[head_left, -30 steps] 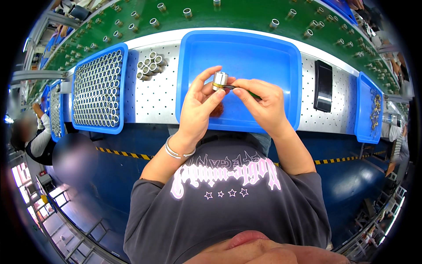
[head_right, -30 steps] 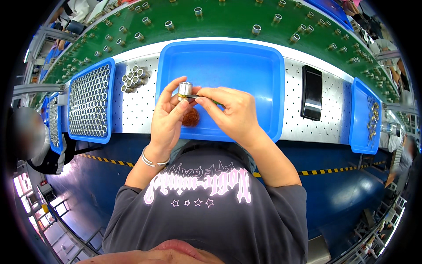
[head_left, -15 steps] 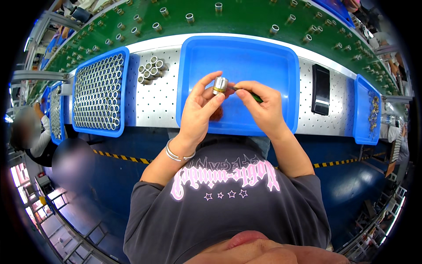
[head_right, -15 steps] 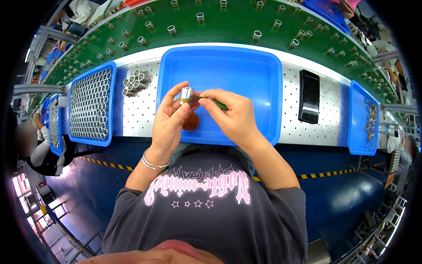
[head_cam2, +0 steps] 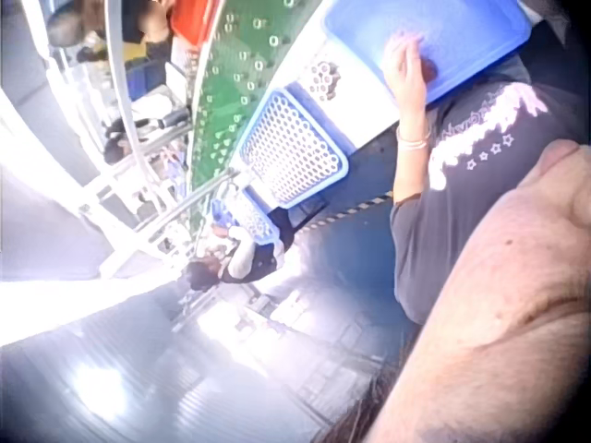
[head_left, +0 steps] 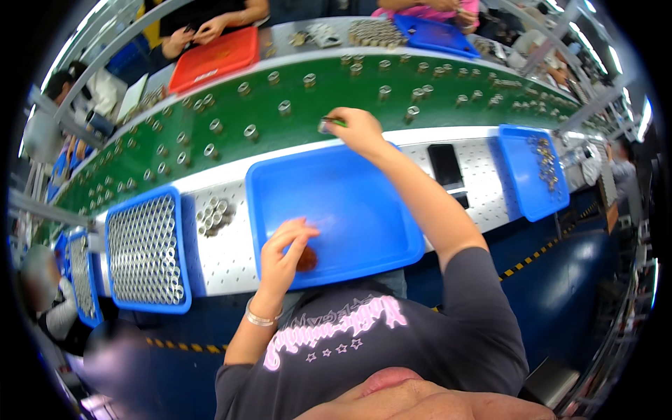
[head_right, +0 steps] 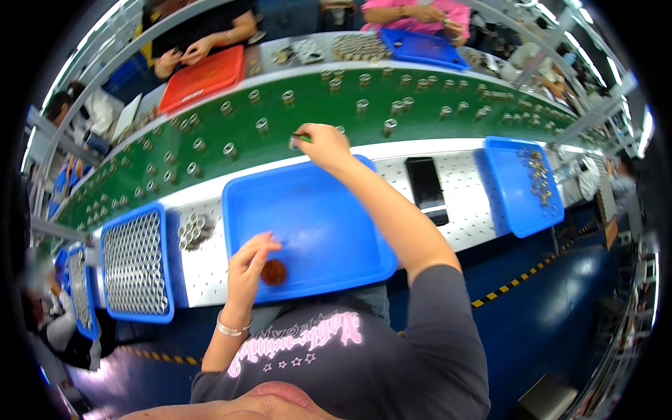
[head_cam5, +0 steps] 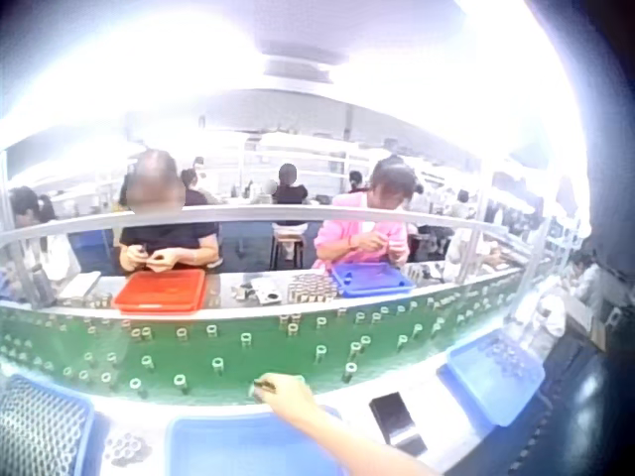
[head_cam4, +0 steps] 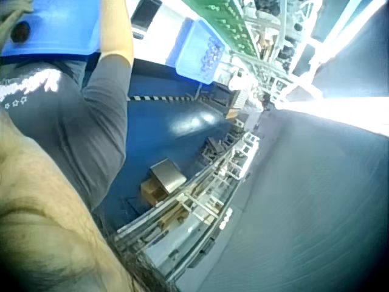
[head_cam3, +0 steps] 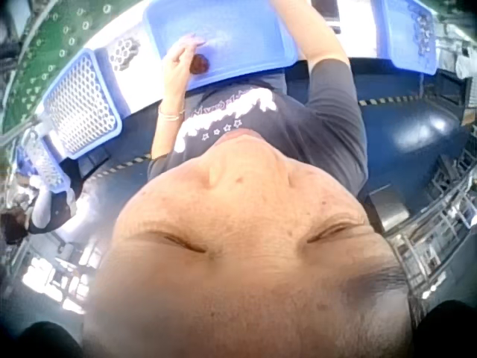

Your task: The person uses a green-handled tool to scrape the rim of small metal cylinders. They pick up each cylinder from a blue tray, perform the scraping action, and place the finished item onto a green pegboard. The process is repeated continuously for multiple units.

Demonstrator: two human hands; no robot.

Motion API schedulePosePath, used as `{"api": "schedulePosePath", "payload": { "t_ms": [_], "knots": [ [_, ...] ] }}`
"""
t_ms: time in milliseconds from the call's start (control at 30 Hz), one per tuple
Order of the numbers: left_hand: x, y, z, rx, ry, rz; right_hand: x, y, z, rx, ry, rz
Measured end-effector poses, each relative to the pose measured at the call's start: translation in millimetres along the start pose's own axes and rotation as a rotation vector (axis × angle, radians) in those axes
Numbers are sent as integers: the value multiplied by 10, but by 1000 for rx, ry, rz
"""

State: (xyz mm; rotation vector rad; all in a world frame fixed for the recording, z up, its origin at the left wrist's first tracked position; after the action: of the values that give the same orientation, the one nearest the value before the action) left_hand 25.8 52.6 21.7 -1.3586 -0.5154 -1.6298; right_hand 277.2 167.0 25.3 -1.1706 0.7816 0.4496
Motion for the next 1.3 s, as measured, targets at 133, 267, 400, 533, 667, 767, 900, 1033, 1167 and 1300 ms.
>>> {"api": "schedulePosePath", "payload": {
  "t_ms": [133, 267, 400, 533, 667, 767, 900, 1033, 1167, 1300],
  "knots": [
    [-42, 105, 10, 33, -108, -108, 313, 7, 512, 67, 112, -308],
    [46, -26, 46, 98, 52, 50, 502, 74, 579, 120, 104, -283],
    [-8, -138, -1, 74, -26, 54, 441, -362, 284, 169, 190, -254],
    [-172, -94, -13, 15, -102, -52, 1123, -1006, 169, 375, 291, -456],
    [-140, 48, 78, -7, -72, -32, 1608, -1232, 26, 346, 391, -537],
    [-136, 110, 73, 26, -135, -132, 1544, -1172, 28, 359, 379, -490],
    [-184, 117, 112, 66, -133, -244, 759, -881, -213, 173, 183, 125],
    [-81, 317, 228, 102, -181, -376, 77, -252, -807, -416, 2, 318],
    [-178, 417, 207, 10, -172, -562, -213, 38, -1276, -589, -17, 506],
    [-266, 377, 156, 21, -192, -602, -367, -71, -1400, -427, 17, 240]
  ]
}}
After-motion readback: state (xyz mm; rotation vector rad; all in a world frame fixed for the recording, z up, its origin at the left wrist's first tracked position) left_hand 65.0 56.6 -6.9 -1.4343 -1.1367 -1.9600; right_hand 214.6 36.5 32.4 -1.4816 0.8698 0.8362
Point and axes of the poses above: each hand's wrist, its own z-axis towards the middle knuckle, its own y-axis out of the palm, x = y × z, the point moved 5 cm from there along z, towards the middle knuckle, and after that the axes turned 11 degrees about y, right-handed, at the moved point
